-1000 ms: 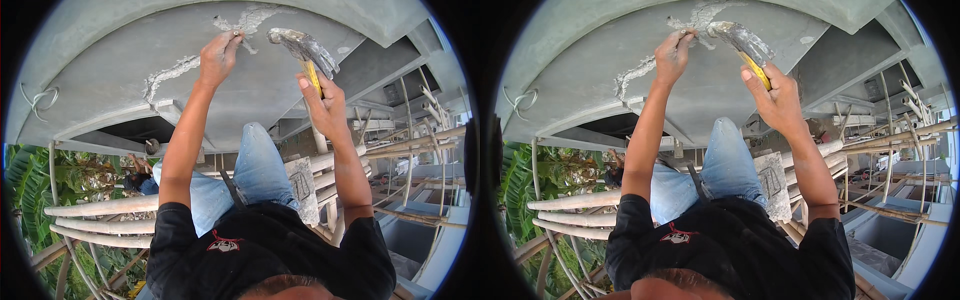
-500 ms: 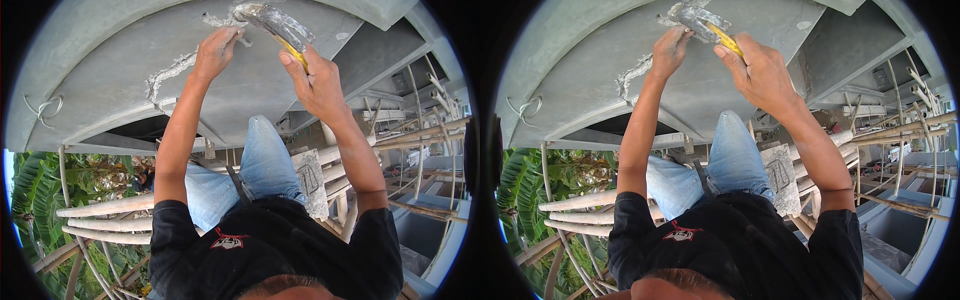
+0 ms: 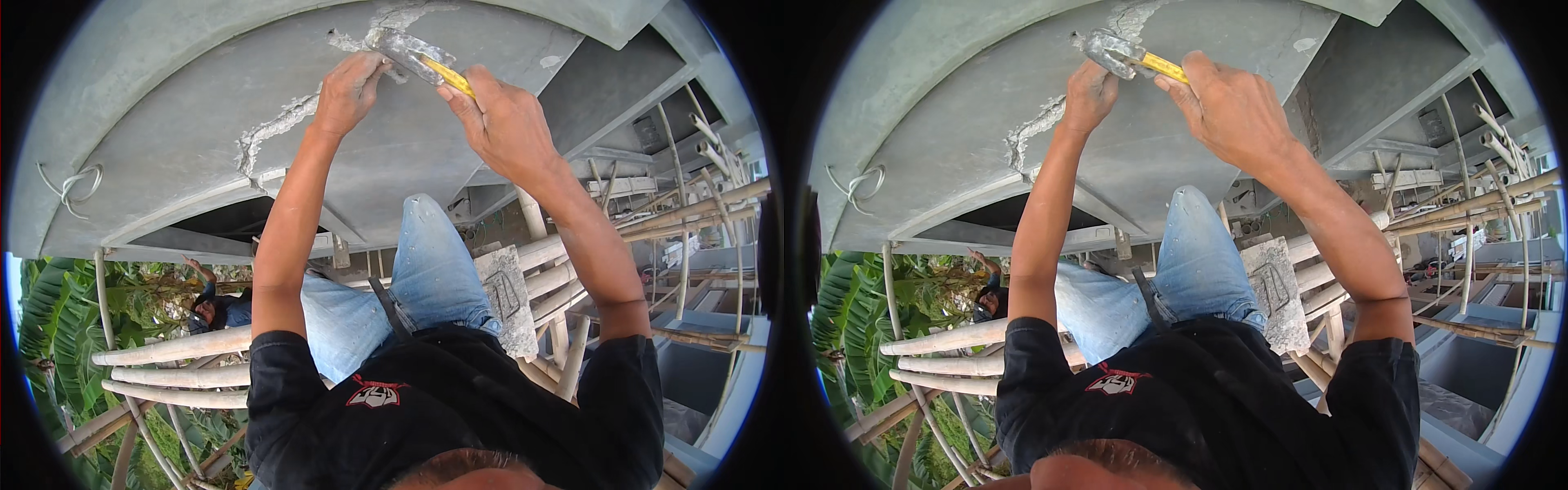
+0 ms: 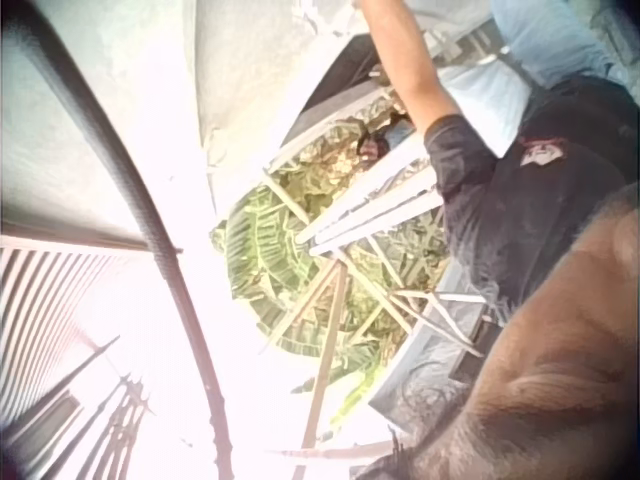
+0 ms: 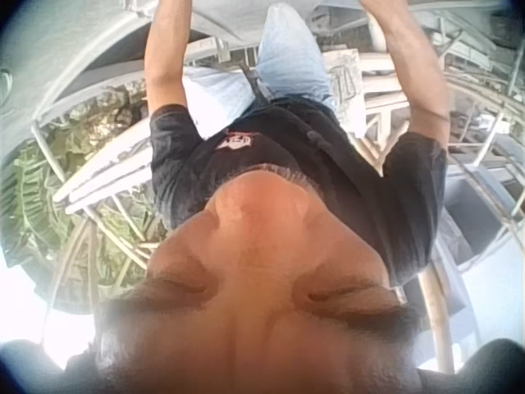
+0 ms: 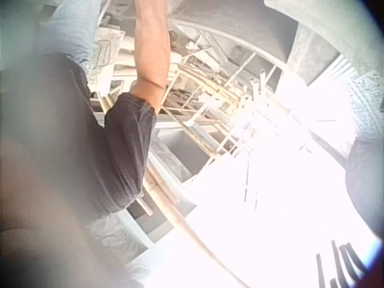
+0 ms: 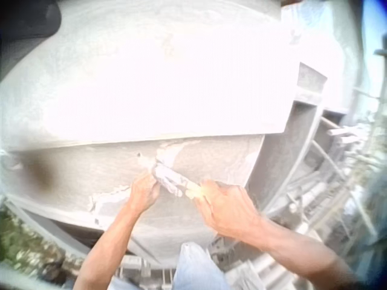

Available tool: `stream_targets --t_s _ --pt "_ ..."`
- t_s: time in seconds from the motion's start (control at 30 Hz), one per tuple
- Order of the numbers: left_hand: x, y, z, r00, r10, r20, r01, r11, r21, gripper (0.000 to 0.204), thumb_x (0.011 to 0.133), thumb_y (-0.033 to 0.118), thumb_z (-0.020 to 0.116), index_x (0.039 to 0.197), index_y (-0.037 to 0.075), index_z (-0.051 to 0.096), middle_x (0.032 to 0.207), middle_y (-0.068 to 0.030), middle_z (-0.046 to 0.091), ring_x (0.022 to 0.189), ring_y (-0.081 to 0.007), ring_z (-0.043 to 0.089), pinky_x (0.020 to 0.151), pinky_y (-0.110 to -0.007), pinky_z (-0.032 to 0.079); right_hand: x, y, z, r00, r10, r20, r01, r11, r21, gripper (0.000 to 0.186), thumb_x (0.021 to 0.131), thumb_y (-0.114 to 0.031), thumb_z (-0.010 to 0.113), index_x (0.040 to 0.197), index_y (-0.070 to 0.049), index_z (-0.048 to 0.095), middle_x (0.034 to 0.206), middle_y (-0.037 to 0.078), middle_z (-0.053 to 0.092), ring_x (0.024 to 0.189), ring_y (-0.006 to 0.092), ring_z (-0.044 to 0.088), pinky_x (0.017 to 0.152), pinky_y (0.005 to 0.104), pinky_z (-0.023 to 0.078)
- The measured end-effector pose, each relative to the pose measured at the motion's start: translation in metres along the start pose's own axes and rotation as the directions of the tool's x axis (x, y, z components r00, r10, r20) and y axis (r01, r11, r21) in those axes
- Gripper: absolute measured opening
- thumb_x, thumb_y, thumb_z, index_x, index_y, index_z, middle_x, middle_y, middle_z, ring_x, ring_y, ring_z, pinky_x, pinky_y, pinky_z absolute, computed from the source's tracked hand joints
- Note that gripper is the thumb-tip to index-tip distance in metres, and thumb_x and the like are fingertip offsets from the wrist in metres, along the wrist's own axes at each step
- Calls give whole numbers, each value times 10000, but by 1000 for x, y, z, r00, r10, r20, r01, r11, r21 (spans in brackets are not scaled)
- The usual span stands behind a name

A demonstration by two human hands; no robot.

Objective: The person uses a hammer and a small metal tool to chip away loose material from a horizontal crack in a concrete wall while perched on bamboo scaffolding.

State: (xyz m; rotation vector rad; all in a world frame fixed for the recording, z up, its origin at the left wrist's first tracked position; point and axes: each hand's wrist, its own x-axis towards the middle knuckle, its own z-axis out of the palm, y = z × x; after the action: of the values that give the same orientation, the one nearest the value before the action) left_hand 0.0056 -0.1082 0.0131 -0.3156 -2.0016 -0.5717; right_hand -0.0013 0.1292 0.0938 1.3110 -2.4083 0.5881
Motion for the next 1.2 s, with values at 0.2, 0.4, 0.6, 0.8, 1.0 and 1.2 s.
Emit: stream_targets --t_s 0.2,0.4,0.6,0.8,1.0,1.2 --pt "-2 -3 1 999 26 26 -27 999 19 132 815 20 703 929 47 642 843 -104 653 751 -307 622 653 -384 506 -2 -1 3 1000 -2 -4 2 1000 -11 338 960 -318 587 878 4 521 536 168 565 472 358 584 440 419 461" --pt "-5 -7 -2 997 -28 78 22 997 70 132 833 27 689 956 63 656 883 -86 680 786 -274 654 677 -361 526 -4 -7 -1 997 65 44 -64 998 -19 346 961 -316 584 860 9 518 551 178 582 491 385 590 445 441 454" --pt "-8 -2 1 999 -50 0 49 995 -81 110 850 4 664 946 55 653 907 -79 691 799 -266 670 692 -353 534 -11 -10 -10 979 16 -204 22 983 183 353 966 -326 582 865 5 513 552 192 562 480 373 579 439 439 431" --pt "-13 -1 2 990 -41 -134 26 994 -106 136 842 -13 664 956 59 640 913 -88 689 798 -276 674 674 -349 542 -11 -9 -11 990 7 -144 18 984 177 355 967 -334 581 872 3 521 528 187 542 462 363 569 426 432 417" --pt "-15 3 -2 989 -29 -143 23 999 -42 173 828 -15 675 968 76 630 921 -75 688 788 -278 674 645 -350 543 -12 -11 -6 993 1 -115 19 984 178 366 963 -340 586 854 4 525 509 165 533 448 352 564 420 427 417" --pt "-12 10 -3 994 16 -109 -15 1000 10 197 809 -10 685 969 87 626 916 -60 683 781 -273 671 632 -355 541 -12 -9 -2 988 -37 -147 62 984 166 353 961 -337 589 855 -6 527 526 164 545 447 349 564 414 415 415"
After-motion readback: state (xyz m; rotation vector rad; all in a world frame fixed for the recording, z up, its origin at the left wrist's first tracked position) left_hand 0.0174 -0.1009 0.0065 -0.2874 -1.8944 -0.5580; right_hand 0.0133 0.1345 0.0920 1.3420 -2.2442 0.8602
